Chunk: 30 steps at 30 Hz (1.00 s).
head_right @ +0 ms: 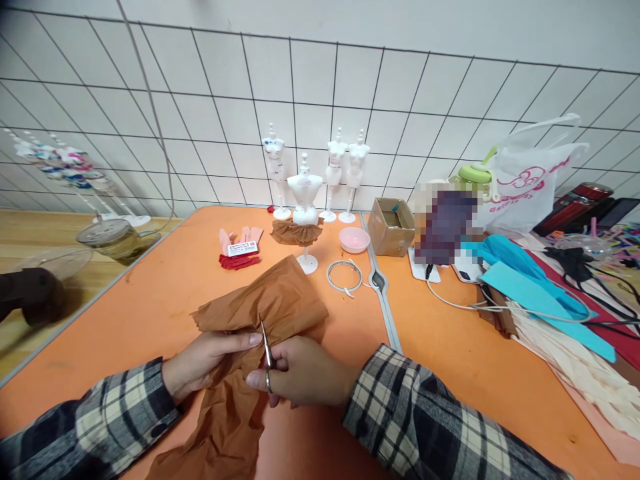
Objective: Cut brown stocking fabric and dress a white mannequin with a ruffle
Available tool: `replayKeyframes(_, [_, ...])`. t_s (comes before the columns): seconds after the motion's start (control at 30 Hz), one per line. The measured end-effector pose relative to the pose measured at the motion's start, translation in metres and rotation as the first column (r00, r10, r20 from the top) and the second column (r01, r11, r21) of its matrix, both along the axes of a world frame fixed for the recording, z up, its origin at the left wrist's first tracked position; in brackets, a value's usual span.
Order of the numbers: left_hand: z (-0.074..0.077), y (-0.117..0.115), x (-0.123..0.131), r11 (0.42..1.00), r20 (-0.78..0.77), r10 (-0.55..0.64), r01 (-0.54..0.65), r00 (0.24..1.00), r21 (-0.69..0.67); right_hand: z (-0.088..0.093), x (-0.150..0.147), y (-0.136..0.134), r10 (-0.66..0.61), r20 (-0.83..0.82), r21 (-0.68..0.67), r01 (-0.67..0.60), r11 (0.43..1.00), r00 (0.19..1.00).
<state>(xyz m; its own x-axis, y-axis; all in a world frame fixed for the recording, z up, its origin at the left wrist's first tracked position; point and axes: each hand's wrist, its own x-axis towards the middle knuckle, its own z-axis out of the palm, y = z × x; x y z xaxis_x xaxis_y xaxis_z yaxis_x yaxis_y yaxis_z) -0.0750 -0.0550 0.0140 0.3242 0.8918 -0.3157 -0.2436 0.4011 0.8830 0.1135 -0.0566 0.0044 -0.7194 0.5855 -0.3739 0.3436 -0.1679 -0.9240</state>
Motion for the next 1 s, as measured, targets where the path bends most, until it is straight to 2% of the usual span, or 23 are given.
replayKeyframes(0.47, [0.0017, -0.0019, -0.001, 0.999, -0.003, -0.033, 0.033, 0.999, 0.003, 0.0005, -0.0005, -0.0011, -0.002, 0.023, 0.031, 0.001, 1.0, 1.0])
replayKeyframes(0.53, [0.0009, -0.0009, 0.0005, 0.998, -0.039, 0.039, -0.037, 0.998, 0.045, 0.0002, -0.0014, -0.0013, -0.007, 0.024, 0.03, 0.006, 1.0, 1.0])
replayKeyframes(0.63, [-0.0017, 0.0019, 0.0039, 0.971, -0.094, 0.211, -0.197, 0.973, 0.137, -0.0016, -0.0022, -0.0016, -0.015, 0.024, 0.042, 0.014, 0.999, 1.0])
replayKeyframes(0.73, [-0.0031, 0.0036, 0.0063, 0.961, -0.068, 0.269, -0.262, 0.961, 0.093, -0.004, -0.0024, -0.0017, -0.029, 0.015, 0.035, 0.028, 0.999, 0.999])
replayKeyframes(0.83, [-0.0009, 0.0023, 0.0057, 0.979, -0.04, 0.202, -0.203, 0.979, -0.009, -0.0056, -0.0023, -0.0012, -0.028, 0.004, 0.029, 0.028, 0.999, 1.0])
replayKeyframes(0.93, [0.0014, -0.0001, 0.0019, 0.998, -0.025, 0.031, -0.033, 0.999, -0.054, -0.0061, -0.0024, -0.001, -0.026, 0.007, 0.027, 0.026, 0.999, 1.0])
replayKeyframes(1.0, [0.0009, -0.0009, -0.0016, 0.998, -0.074, -0.037, 0.033, 0.997, -0.055, -0.0057, -0.0023, -0.0012, -0.029, 0.008, 0.028, 0.029, 0.999, 1.0])
